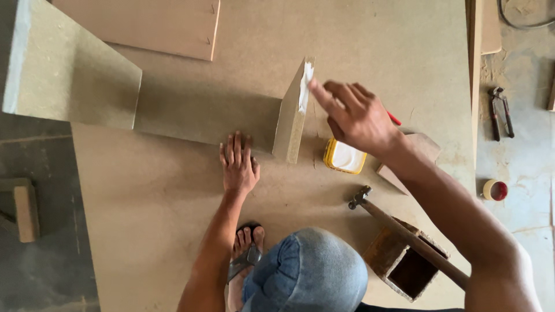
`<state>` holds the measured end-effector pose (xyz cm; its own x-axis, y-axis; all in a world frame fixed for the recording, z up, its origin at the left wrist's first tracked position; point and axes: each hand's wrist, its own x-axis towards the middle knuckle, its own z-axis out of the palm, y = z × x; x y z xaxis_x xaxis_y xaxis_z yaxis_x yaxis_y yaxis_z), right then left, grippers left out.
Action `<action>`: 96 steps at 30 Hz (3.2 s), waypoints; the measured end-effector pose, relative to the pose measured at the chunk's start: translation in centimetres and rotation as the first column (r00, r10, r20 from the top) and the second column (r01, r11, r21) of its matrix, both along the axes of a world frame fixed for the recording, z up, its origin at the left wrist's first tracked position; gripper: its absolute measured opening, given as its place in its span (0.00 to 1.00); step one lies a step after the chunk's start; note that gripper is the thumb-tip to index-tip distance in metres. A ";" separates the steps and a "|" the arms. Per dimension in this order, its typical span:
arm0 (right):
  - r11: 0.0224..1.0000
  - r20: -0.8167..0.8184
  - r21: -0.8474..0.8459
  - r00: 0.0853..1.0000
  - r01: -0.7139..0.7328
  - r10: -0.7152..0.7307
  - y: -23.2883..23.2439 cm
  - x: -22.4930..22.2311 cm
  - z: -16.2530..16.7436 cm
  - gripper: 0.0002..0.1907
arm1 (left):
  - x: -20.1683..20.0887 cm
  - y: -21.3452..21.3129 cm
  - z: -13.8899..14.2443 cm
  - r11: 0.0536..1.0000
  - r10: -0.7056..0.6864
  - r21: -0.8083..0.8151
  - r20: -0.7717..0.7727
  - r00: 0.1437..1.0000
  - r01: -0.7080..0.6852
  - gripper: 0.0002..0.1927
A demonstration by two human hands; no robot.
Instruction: The person assembles a wooden box by applying glue to the edges of a pre-cut wooden frame, then attaching a wooden panel to the frame. They use a hammer to secure the panel with nails.
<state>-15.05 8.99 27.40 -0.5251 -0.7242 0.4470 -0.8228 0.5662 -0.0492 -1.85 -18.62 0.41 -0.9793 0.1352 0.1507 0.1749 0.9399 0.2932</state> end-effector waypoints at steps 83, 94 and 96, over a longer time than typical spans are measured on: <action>0.993 0.399 -0.086 0.910 -0.084 0.111 -1.9 4.0 -0.6 0.38 | 0.2 -0.4 -0.7 1.000 -0.014 0.022 0.012 1.000 0.014 0.37; 0.998 0.348 -0.009 0.936 -0.059 0.058 -1.1 5.2 0.9 0.39 | 0.3 -0.6 -1.1 0.999 -0.013 0.030 0.013 1.000 0.012 0.36; 0.996 0.345 0.024 0.936 -0.088 0.074 -2.0 5.1 1.5 0.39 | 0.4 -0.6 -1.1 0.999 -0.021 0.046 0.004 1.000 0.021 0.37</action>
<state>-9.95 6.99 28.88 -0.5803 -0.7839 0.2208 -0.8029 0.5053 -0.3163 -1.47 -19.24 -0.71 -0.9770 0.1489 0.1526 0.1931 0.9214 0.3372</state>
